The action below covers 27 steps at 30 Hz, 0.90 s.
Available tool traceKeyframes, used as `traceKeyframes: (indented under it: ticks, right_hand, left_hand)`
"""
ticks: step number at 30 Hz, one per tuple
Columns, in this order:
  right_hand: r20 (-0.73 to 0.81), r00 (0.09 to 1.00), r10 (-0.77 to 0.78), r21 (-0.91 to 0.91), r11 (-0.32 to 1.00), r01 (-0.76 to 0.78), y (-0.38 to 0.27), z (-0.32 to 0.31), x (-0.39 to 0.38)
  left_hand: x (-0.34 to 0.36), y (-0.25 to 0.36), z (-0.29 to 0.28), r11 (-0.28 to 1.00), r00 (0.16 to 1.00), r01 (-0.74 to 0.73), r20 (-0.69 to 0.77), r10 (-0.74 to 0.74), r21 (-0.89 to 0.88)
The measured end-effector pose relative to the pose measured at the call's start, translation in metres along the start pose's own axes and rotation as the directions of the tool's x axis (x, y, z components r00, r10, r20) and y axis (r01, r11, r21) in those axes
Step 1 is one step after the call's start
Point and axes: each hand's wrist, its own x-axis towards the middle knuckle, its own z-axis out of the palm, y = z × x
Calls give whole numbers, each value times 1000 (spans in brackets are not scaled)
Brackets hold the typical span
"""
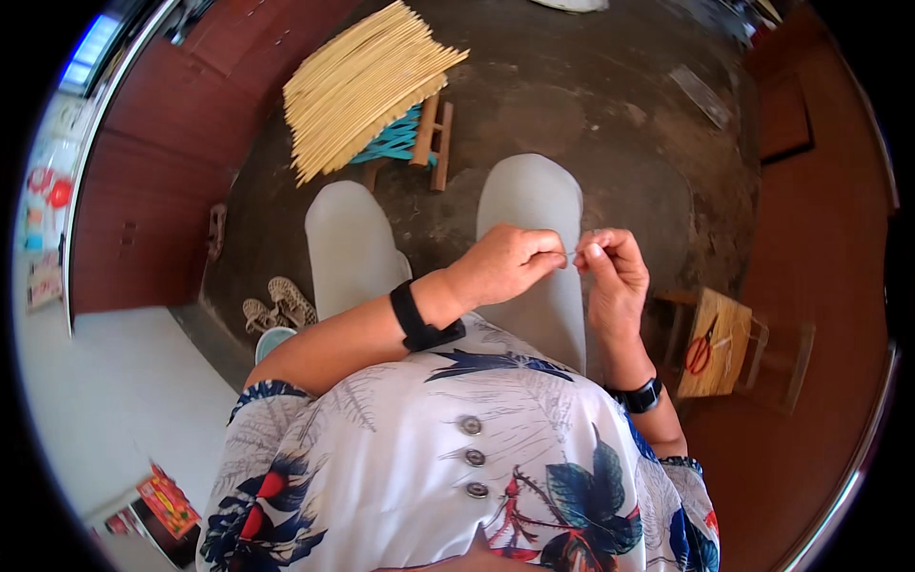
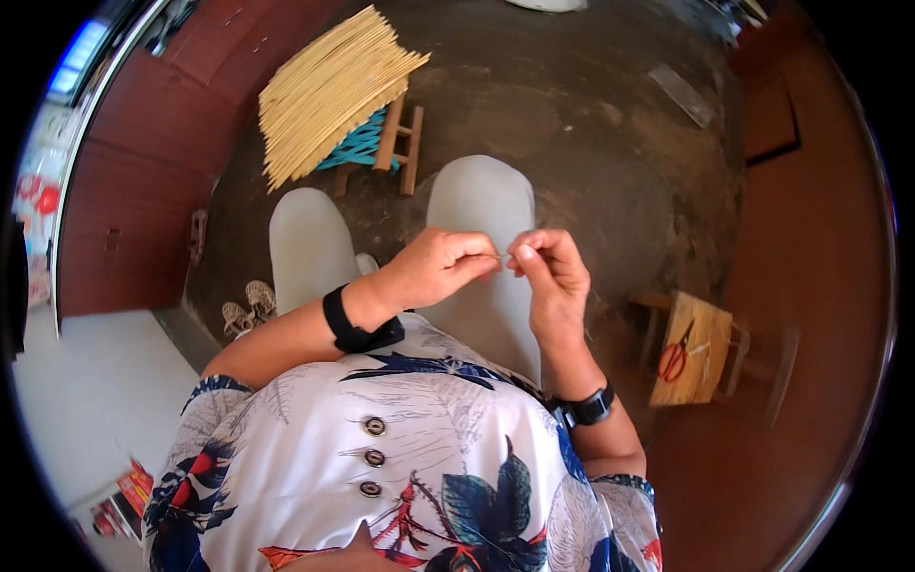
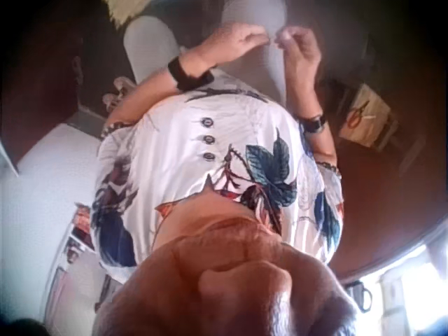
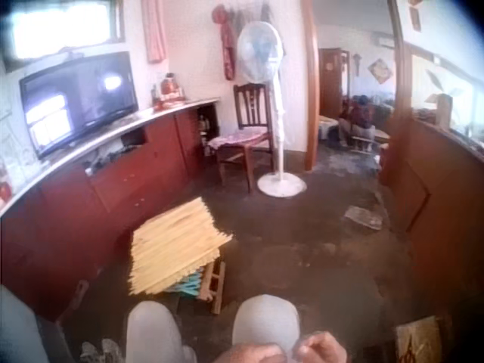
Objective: The person weaves a mat by threading string through rows of reeds by hand, then cuts the string using scissors. After setting the mat aside, the person threads a needle and resumes weaving the string through the reeds.
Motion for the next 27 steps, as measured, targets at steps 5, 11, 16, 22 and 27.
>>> traceKeyframes:
  ticks: [5,11,16,22,27]
  right_hand:
    - [-13,1000,9,52,999,-8,0,15,14]
    - [-119,988,99,65,994,-92,1,32,26]
    - [-147,986,81,178,982,-55,3,24,31]
    - [-212,972,105,277,960,-43,-5,-5,33]
    - [-425,884,195,261,961,-86,-7,-50,25]
  left_hand:
    - [-3,-8,-24,994,998,61,-10,-62,-93]
    - [1,-18,-41,985,984,173,-45,-174,-22]
    - [3,-28,-43,965,965,261,-13,-261,-21]
    - [7,-31,-46,966,972,214,-69,-226,-148]
    - [30,-25,-70,972,922,188,-317,-225,-142]
